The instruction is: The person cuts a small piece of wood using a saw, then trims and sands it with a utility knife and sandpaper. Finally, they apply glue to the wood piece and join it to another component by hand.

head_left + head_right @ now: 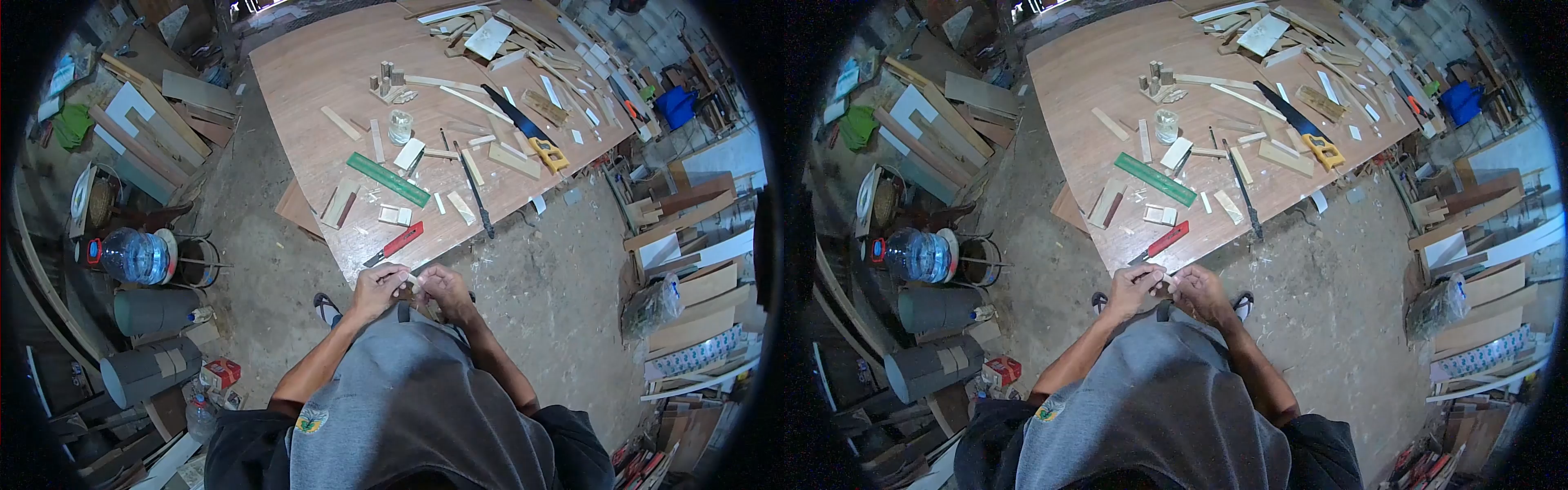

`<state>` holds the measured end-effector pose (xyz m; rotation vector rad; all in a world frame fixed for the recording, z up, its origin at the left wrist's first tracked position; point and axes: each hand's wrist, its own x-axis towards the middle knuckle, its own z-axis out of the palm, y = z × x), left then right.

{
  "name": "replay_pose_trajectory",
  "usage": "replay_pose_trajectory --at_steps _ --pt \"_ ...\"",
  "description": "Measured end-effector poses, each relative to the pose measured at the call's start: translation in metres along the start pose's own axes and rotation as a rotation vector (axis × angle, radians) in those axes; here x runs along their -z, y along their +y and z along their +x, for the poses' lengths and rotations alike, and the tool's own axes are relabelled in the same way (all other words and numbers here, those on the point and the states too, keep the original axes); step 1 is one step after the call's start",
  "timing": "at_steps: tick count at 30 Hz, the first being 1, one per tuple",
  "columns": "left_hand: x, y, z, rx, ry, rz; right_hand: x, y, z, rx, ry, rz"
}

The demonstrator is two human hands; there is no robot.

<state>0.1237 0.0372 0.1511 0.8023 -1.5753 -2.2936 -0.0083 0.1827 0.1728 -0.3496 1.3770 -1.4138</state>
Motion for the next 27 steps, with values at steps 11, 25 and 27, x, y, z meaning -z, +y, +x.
replay_pose_trajectory --at_steps 11,25,27 --pt "-0.007 0.000 0.023 0.117 0.074 -0.101 -0.006 -0.004 0.014 0.157 0.176 -0.107" --pt "0.060 -0.025 0.078 -0.330 0.157 0.990 0.032 0.028 0.019 0.044 0.275 -0.083" --pt "0.066 -0.026 0.099 -0.397 0.178 1.119 0.045 0.037 0.016 -0.004 0.331 -0.171"
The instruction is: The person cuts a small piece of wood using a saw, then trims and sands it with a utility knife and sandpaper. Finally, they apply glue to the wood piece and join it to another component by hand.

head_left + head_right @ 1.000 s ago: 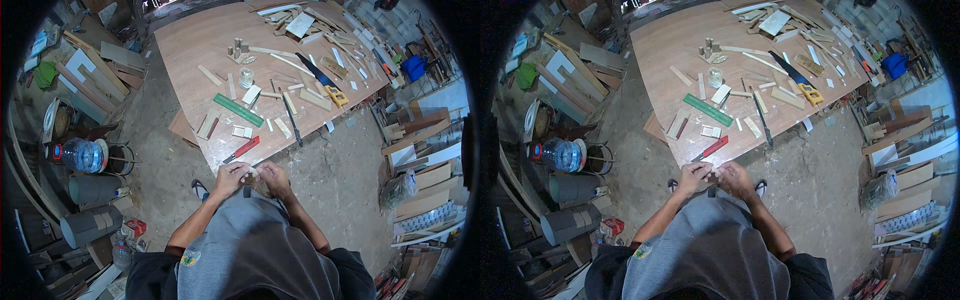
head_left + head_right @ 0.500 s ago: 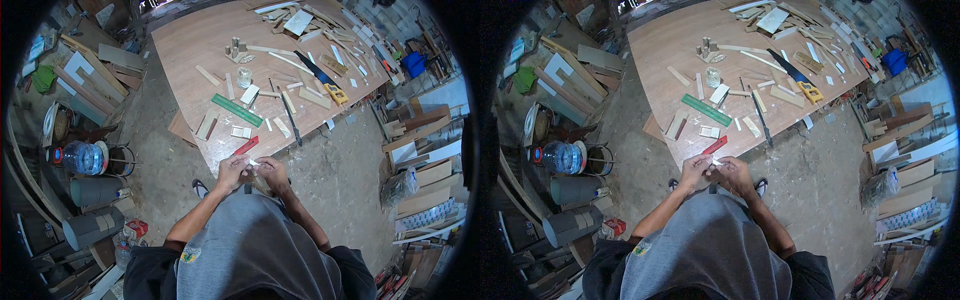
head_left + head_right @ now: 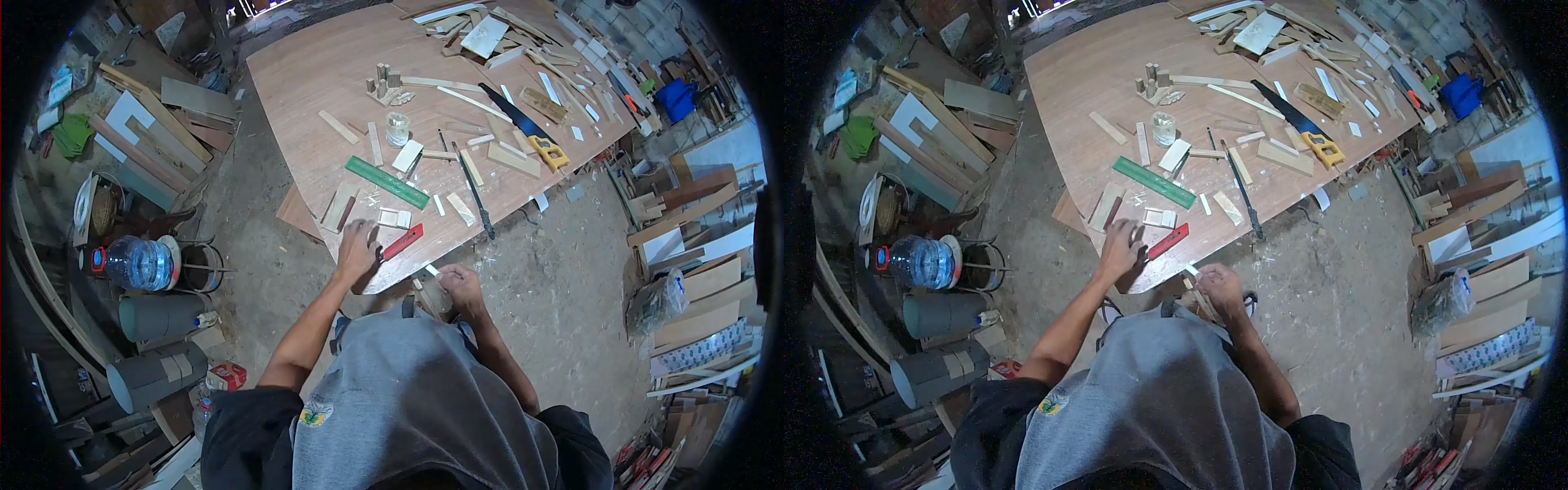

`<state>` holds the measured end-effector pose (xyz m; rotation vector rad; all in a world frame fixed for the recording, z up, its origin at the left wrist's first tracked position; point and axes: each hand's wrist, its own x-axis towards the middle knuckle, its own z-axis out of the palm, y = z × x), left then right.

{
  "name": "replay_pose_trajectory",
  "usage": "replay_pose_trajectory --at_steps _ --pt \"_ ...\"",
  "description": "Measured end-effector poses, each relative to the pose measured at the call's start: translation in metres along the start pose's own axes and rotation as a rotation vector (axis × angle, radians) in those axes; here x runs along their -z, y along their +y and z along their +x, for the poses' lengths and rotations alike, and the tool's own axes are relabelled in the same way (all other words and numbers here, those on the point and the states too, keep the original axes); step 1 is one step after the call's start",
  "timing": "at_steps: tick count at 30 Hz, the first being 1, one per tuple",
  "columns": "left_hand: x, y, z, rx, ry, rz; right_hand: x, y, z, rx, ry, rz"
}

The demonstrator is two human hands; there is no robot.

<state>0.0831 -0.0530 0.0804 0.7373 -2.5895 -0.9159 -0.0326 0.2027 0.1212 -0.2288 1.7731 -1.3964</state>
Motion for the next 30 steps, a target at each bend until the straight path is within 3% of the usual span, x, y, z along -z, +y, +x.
replay_pose_trajectory --at_steps 4,7,10,16,18,19,22,25,28,30 --pt "0.001 0.003 0.043 -0.147 -0.085 0.198 0.008 -0.003 -0.021 0.061 0.060 0.074" --pt "-0.007 0.001 0.063 -0.277 -0.322 0.256 0.017 0.006 -0.033 -0.008 0.120 0.013" --pt "-0.017 -0.001 0.074 -0.328 -0.419 0.282 0.023 0.019 -0.045 0.083 0.170 0.031" --pt "-0.025 -0.022 0.075 -0.336 -0.401 0.249 0.021 0.021 -0.061 0.134 0.232 0.079" --pt "-0.024 -0.026 0.071 -0.119 -0.363 0.028 0.022 0.019 -0.056 0.163 0.153 0.152" --pt "-0.016 -0.017 0.063 -0.087 -0.263 -0.144 0.022 0.010 -0.053 0.165 0.158 0.155" --pt "0.016 0.022 0.038 0.062 -0.278 -0.352 0.020 -0.025 -0.038 0.226 0.103 0.015" --pt "0.034 0.050 0.017 0.021 -0.317 -0.500 0.011 -0.065 -0.017 0.221 0.011 0.162" --pt "0.050 0.070 0.005 0.009 -0.359 -0.616 0.005 -0.097 -0.005 0.392 -0.109 0.156" --pt "0.062 0.084 -0.001 -0.051 -0.415 -0.752 0.005 -0.109 0.002 0.398 -0.277 0.214"
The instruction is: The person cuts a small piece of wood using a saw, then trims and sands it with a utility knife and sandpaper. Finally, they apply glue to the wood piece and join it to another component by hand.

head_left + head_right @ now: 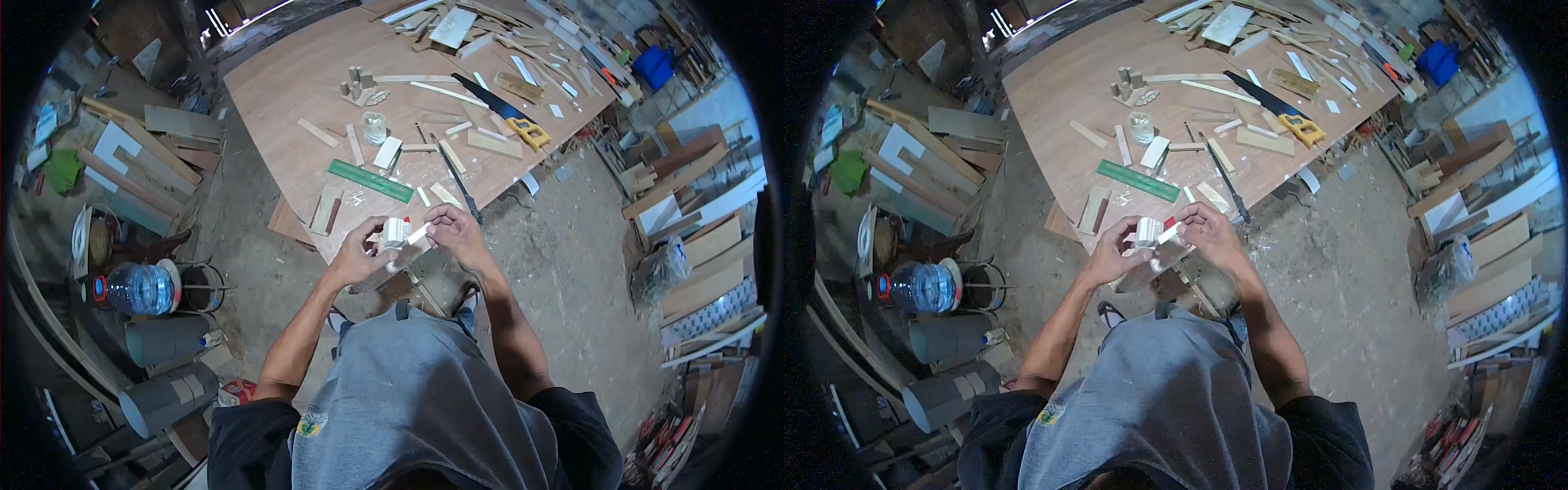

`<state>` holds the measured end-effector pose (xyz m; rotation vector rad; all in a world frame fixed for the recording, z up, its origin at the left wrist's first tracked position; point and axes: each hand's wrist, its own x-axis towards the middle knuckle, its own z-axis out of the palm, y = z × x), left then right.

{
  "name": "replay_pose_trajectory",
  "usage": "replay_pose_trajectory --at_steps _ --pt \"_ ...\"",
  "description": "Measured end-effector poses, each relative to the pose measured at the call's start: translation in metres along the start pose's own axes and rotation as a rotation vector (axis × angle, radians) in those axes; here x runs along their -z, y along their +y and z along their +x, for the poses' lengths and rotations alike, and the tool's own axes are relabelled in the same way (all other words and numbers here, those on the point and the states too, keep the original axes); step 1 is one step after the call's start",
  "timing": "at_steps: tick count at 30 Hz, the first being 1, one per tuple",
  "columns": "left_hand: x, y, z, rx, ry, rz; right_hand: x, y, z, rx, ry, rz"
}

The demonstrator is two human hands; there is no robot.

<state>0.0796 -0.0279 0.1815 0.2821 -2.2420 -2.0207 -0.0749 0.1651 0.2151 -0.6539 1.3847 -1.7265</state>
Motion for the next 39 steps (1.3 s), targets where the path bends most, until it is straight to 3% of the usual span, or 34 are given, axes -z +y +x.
replay_pose_trajectory --at_steps 4,8,14,16,20,25,29,34,39 --pt "0.001 0.029 -0.009 -0.052 -0.012 -0.019 -0.006 -0.020 0.007 -0.044 -0.050 -0.154" --pt "0.003 0.043 -0.015 -0.028 -0.019 -0.019 -0.020 -0.029 0.006 -0.025 -0.044 -0.116" --pt "0.007 0.037 -0.014 -0.036 -0.053 -0.060 -0.025 -0.021 0.001 0.106 -0.053 -0.211" --pt "0.008 0.044 -0.014 -0.051 -0.026 -0.008 -0.030 -0.025 -0.002 0.237 -0.068 -0.210" --pt "0.010 0.055 -0.012 -0.040 -0.029 0.029 -0.033 -0.033 -0.011 0.244 -0.071 -0.164" --pt "0.008 0.057 -0.010 -0.083 0.003 0.011 -0.028 -0.030 -0.012 0.318 -0.077 -0.357" --pt "0.008 0.064 -0.009 -0.124 0.004 0.026 -0.031 -0.031 -0.013 0.275 -0.040 -0.269" --pt "0.011 0.063 -0.007 -0.174 -0.044 0.037 -0.028 -0.030 -0.011 0.555 -0.037 -0.569" --pt "0.008 0.067 -0.008 -0.197 -0.047 0.025 -0.034 -0.034 -0.013 0.623 0.002 -0.624"
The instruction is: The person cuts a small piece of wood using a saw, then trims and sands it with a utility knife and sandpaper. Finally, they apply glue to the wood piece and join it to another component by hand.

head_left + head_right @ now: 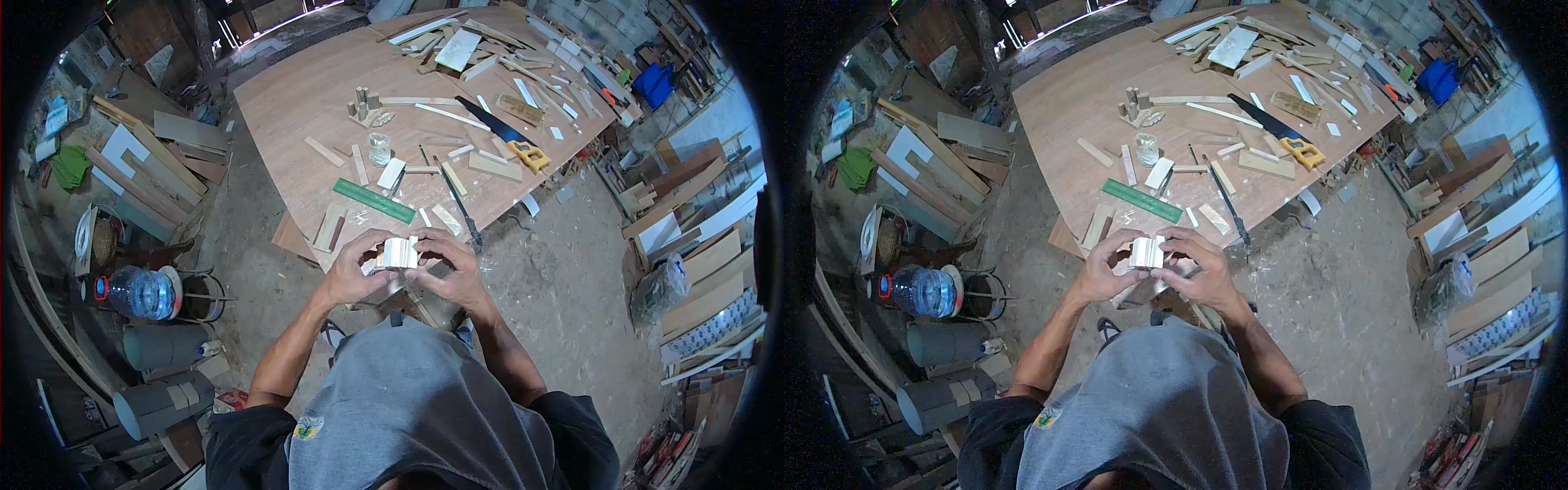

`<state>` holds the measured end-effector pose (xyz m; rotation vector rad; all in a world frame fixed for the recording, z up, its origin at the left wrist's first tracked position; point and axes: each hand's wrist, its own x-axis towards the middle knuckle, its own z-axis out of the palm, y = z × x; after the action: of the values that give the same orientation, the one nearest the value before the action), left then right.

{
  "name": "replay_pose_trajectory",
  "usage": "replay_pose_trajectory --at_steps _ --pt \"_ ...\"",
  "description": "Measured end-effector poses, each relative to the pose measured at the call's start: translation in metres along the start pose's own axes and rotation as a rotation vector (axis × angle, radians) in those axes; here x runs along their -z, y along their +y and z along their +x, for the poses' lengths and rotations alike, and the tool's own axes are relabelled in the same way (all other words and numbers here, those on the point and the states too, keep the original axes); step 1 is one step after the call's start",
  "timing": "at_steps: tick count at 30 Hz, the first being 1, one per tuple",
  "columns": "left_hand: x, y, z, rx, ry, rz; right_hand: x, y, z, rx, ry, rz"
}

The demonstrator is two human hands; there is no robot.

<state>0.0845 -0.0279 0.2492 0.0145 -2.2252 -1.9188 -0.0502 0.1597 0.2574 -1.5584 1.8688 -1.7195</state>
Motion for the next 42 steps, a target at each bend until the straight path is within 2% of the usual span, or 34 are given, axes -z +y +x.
replay_pose_trajectory --at_steps 8,10,20,22,23,25,26,27,32,38,42 --pt "-0.003 0.006 0.001 -0.036 0.055 -0.011 -0.009 -0.007 -0.003 -0.041 0.109 0.055" --pt "0.000 0.004 0.001 -0.031 -0.004 0.008 -0.007 -0.011 -0.002 -0.003 0.115 0.013" --pt "-0.002 0.005 -0.001 -0.062 -0.005 0.070 -0.005 -0.011 -0.006 0.127 0.097 -0.117" --pt "-0.003 0.006 -0.001 -0.040 0.003 0.062 -0.011 -0.005 -0.012 -0.013 0.251 0.135" --pt "-0.003 0.006 -0.002 -0.040 0.003 0.063 -0.011 -0.003 -0.014 -0.013 0.251 0.135" --pt "-0.004 0.006 -0.002 -0.017 0.007 0.068 -0.008 -0.010 -0.013 -0.341 0.407 0.539" --pt "-0.005 0.006 -0.002 -0.017 0.006 0.069 -0.001 -0.014 -0.010 -0.406 0.319 0.480" --pt "-0.008 0.007 -0.002 -0.049 0.035 0.071 0.002 -0.014 -0.009 -0.406 0.321 0.479" --pt "-0.010 0.006 -0.002 -0.060 0.043 0.050 0.006 -0.012 -0.012 -0.659 0.124 0.599" --pt "-0.012 0.010 -0.003 -0.050 0.043 0.017 -0.002 -0.018 -0.008 -0.595 0.239 0.703" --pt "-0.014 0.014 -0.003 -0.057 0.033 0.060 0.000 -0.017 -0.010 -0.635 0.275 0.803"
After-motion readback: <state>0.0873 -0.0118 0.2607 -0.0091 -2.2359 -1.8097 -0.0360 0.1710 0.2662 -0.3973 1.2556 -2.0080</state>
